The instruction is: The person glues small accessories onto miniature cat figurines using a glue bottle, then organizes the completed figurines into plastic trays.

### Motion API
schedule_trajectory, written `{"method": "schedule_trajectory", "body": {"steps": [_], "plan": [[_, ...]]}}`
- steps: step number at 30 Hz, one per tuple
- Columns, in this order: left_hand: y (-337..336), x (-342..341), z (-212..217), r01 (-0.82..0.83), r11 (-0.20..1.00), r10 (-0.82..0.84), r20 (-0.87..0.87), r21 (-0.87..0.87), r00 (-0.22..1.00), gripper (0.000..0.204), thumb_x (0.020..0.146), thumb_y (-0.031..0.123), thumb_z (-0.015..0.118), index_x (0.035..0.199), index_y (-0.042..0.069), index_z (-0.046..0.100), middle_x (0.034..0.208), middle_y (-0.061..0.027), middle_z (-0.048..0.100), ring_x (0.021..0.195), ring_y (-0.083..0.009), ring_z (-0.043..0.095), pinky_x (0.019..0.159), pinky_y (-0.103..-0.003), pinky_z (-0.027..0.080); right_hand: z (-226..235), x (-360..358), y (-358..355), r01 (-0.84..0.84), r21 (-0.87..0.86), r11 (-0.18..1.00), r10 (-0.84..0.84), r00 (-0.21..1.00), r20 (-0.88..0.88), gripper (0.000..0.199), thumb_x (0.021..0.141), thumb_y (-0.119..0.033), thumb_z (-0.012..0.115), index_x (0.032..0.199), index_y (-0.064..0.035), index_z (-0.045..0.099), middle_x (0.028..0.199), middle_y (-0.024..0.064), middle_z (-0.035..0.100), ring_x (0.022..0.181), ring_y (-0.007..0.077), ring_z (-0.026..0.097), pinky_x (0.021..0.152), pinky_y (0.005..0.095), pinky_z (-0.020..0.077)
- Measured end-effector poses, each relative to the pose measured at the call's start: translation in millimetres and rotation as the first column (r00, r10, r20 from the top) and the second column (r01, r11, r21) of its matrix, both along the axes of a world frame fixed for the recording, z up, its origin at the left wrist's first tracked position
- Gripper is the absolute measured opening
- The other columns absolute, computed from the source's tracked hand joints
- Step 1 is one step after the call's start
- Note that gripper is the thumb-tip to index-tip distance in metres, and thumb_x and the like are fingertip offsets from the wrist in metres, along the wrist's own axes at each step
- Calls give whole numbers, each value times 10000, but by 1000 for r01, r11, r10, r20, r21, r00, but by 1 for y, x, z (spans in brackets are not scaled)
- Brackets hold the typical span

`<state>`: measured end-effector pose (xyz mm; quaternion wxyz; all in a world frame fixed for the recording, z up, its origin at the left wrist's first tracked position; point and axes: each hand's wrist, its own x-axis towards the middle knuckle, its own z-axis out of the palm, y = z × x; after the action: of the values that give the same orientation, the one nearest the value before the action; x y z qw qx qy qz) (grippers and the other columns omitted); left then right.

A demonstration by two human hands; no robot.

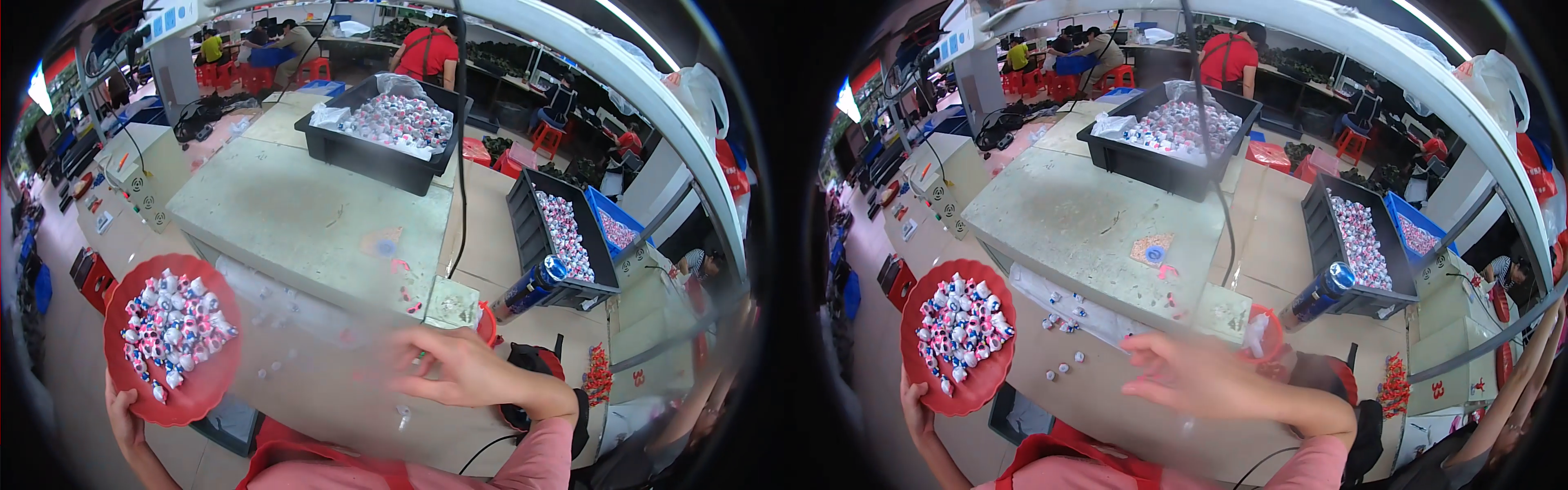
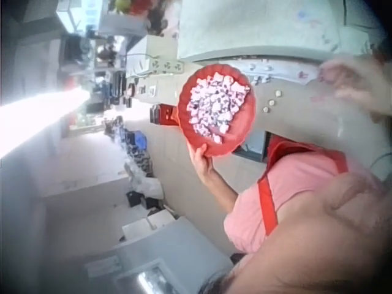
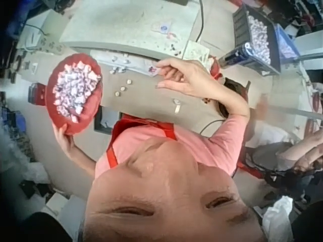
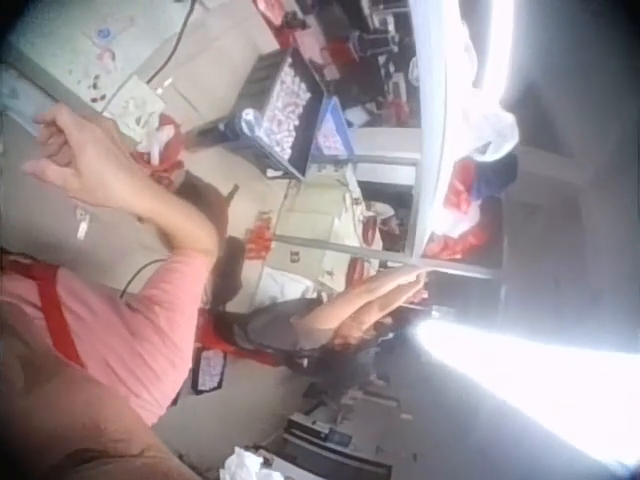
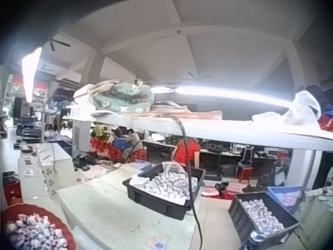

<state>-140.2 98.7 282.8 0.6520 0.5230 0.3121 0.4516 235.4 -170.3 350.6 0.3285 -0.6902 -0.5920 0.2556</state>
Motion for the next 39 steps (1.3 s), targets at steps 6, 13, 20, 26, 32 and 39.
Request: {"method": "schedule_trajectory", "body": {"steps": [6,13,20,26,32,39], "plan": [[-56,81,83,293,950,-290,40,-112,956,726,647,27,526,1327,-41,282,1251,-165,467,1115,-242,496,967,-340,381,-6,-7,-9,187,80,979,-116,838,-534,737,886,-387,517,1387,-2,138,1286,219,396,1094,242,512,854,359,456],[-122,215,84,611,712,-602,148,-346,785,697,672,-28,525,1333,-13,306,1233,-117,487,1097,-197,504,943,-320,389,34,35,-123,365,-124,923,-165,81,-983,497,927,-365,376,1323,-67,341,1310,87,437,1148,233,471,980,406,370],[-173,341,81,777,620,-782,3,-107,624,613,786,61,540,1340,44,278,1241,-95,468,1124,-169,468,950,-311,372,27,104,-180,791,-132,597,-368,124,-921,499,860,-334,506,1199,29,462,1180,140,539,1043,235,548,892,361,440],[-194,365,78,825,562,-825,-34,66,565,503,892,75,482,1352,52,282,1297,-118,389,1094,-207,504,848,-308,435,8,224,-207,871,-114,477,-461,138,-877,321,763,-36,512,1067,65,514,1008,148,600,925,240,600,809,346,474],[-121,345,24,290,925,-243,-207,243,948,336,905,159,485,1204,9,462,1146,-65,514,1022,-150,524,789,-278,450,-43,378,-159,907,-200,372,-452,-12,-892,220,747,-36,447,940,45,514,1063,192,550,1033,347,534,809,573,474],[-23,421,5,89,927,33,-315,364,949,420,889,288,527,1189,-1,470,1058,-112,544,933,-151,532,738,-272,461,-127,492,-17,977,-39,210,-73,-24,-997,322,921,-238,333,1166,-141,519,1184,119,539,999,331,565,764,528,504]]}}
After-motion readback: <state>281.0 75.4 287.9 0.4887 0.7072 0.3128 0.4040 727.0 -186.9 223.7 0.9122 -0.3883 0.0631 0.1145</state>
